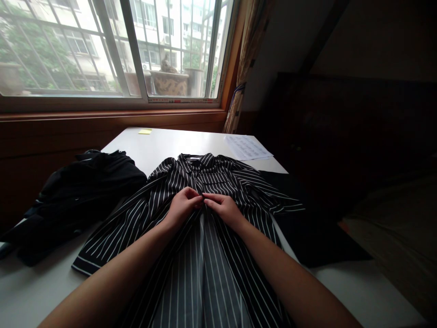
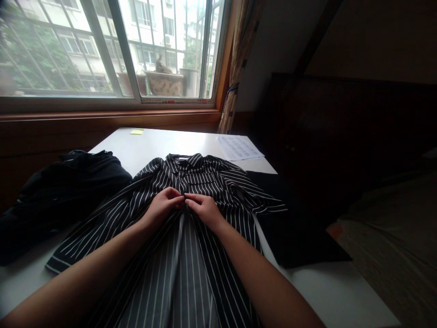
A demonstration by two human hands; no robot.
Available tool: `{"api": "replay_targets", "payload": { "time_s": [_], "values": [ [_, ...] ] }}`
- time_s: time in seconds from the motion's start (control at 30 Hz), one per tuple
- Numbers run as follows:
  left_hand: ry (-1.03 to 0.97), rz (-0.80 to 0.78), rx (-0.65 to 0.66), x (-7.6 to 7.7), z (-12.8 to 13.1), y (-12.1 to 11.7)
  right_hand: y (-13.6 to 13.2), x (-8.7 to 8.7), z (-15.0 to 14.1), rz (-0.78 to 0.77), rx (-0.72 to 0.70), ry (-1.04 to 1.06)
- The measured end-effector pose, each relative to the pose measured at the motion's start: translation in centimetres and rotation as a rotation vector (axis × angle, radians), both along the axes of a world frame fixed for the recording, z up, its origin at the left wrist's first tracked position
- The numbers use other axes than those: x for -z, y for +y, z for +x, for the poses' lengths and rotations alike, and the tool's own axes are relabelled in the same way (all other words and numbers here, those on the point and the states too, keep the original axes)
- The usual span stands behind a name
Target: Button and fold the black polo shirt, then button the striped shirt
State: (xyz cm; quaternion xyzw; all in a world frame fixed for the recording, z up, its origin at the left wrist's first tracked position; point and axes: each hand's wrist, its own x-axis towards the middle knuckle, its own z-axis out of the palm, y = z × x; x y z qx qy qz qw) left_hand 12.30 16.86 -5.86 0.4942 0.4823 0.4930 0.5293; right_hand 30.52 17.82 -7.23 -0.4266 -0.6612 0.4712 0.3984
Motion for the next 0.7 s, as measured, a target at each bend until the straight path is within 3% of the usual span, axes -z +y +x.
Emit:
{"api": "replay_targets", "payload": {
  "time_s": [0.13,0.3,0.7],
  "values": [
    [-0.019,0.007,0.000,0.3,-0.1,0.1,0.2,0.1,-0.1,-0.077,-0.048,0.064],
    [-0.058,0.004,0.044,0.9,-0.3,0.3,0.1,0.0,-0.4,-0.076,0.007,0.050],
    [-0.077,-0.046,0.031,-0.2,0.0,-0.1,-0.4,-0.6,-0.9,0.127,0.090,-0.073]
  ]
}}
